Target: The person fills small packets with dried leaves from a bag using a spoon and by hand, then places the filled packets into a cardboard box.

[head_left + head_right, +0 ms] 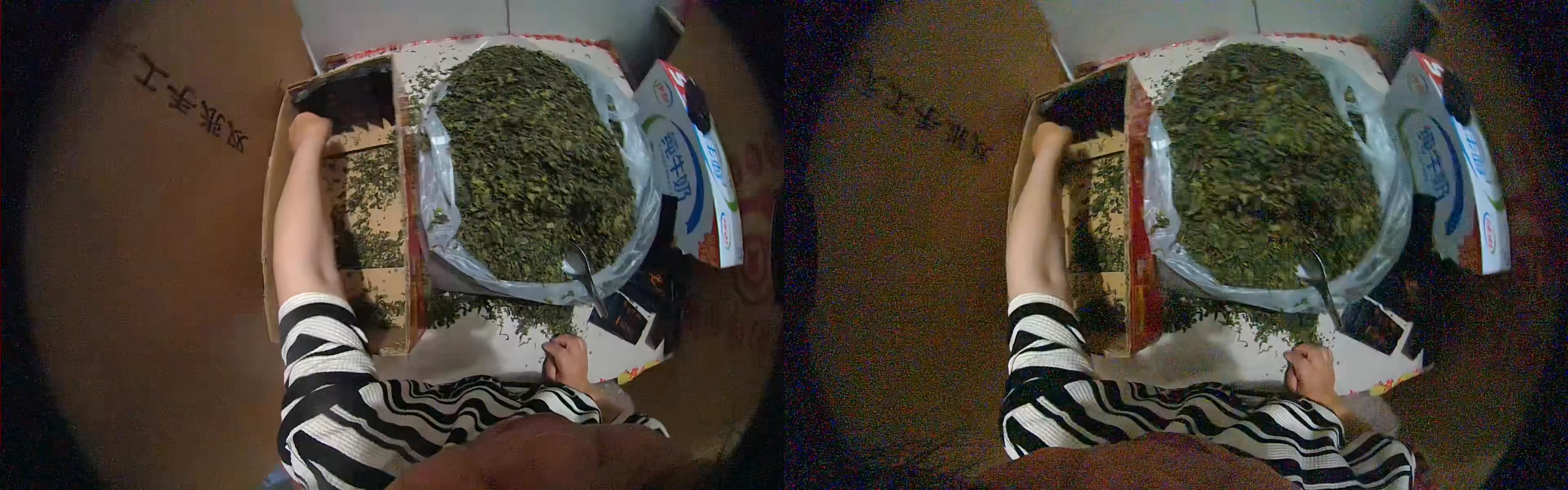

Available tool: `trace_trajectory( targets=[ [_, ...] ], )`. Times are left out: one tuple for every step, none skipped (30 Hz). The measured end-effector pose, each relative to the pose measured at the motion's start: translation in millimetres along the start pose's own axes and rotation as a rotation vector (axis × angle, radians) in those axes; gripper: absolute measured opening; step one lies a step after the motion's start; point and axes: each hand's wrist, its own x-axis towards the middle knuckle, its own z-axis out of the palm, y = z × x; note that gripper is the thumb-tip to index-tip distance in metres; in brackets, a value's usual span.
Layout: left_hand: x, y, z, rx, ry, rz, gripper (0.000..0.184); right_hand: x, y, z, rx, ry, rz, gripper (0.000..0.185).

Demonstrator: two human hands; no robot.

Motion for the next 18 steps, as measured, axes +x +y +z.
trace_trajectory(
  targets=[
    [-0.9, -1.2, -1.3, 0.011, 0.001, 0.006, 0.035, -1.8, 2.5, 0.4, 0.012, -0.031, 0.008, 0.038],
    [-5.0, -2.8, -7.9, 0.024, -0.053, 0.093, 0.036, -6.4, 2.5, 0.4, 0.019, -0.058, 0.032, 0.037],
    [-9.5, -4.5, -15.1, 0.037, -0.113, 0.190, 0.037, -9.2, 4.5, 4.3, 0.029, -0.060, 0.027, 0.034],
    [-5.5, -7.2, -10.8, 0.112, -0.038, 0.196, 0.041, -9.7, 5.6, 5.7, 0.036, -0.058, 0.031, 0.031],
    [-1.4, -12.2, -15.8, 0.145, -0.051, 0.302, 0.047, -7.1, -1.5, 2.1, 0.034, -0.015, 0.034, 0.029],
    [3.2, -23.1, -15.4, 0.179, -0.003, 0.512, 0.043, -4.1, -8.9, -1.1, 0.032, 0.024, 0.040, 0.028],
    [-32.2, -0.2, -47.1, 0.091, -0.114, 0.342, 0.047, -2.4, -9.9, -4.8, 0.036, 0.034, 0.032, 0.027],
    [-17.6, -13.3, -34.0, 0.049, 0.014, 0.434, 0.047, -4.1, -10.2, -7.3, 0.046, 0.039, 0.017, 0.026],
    [-19.8, -8.5, -37.8, 0.079, 0.027, 0.407, 0.049, -3.6, -10.6, -9.5, 0.073, 0.082, 0.012, 0.025],
    [-27.4, -4.8, -44.9, 0.110, 0.046, 0.371, 0.051, -4.8, -11.2, -10.4, 0.103, 0.122, -0.003, 0.024],
    [-36.2, -3.8, -49.4, 0.112, 0.038, 0.398, 0.051, -8.3, -8.9, -6.7, 0.098, 0.136, 0.020, 0.024],
    [-44.7, -2.7, -56.1, 0.081, 0.075, 0.439, 0.051, -10.9, -3.1, -1.3, 0.106, 0.138, -0.027, 0.026],
    [-56.6, -1.0, -65.6, 0.049, 0.111, 0.476, 0.050, -14.2, -2.1, -1.5, 0.113, 0.138, -0.078, 0.027],
    [-67.1, 1.4, -72.8, 0.047, 0.108, 0.494, 0.050, -19.9, -3.6, -4.0, 0.108, 0.150, -0.064, 0.027],
    [-83.9, 7.4, -83.8, 0.045, 0.086, 0.532, 0.050, -24.3, -5.9, -7.2, 0.093, 0.188, -0.075, 0.026],
    [-100.9, 13.9, -94.9, 0.042, 0.069, 0.568, 0.050, -27.9, -6.3, -10.9, 0.077, 0.229, -0.090, 0.025],
    [-118.6, 19.5, -103.7, 0.038, 0.050, 0.603, 0.050, -32.1, -5.7, -15.2, 0.060, 0.267, -0.106, 0.025],
    [-136.2, 23.3, -110.3, 0.035, 0.051, 0.612, 0.050, -37.0, -3.8, -23.5, 0.055, 0.274, -0.102, 0.025]
  ],
)
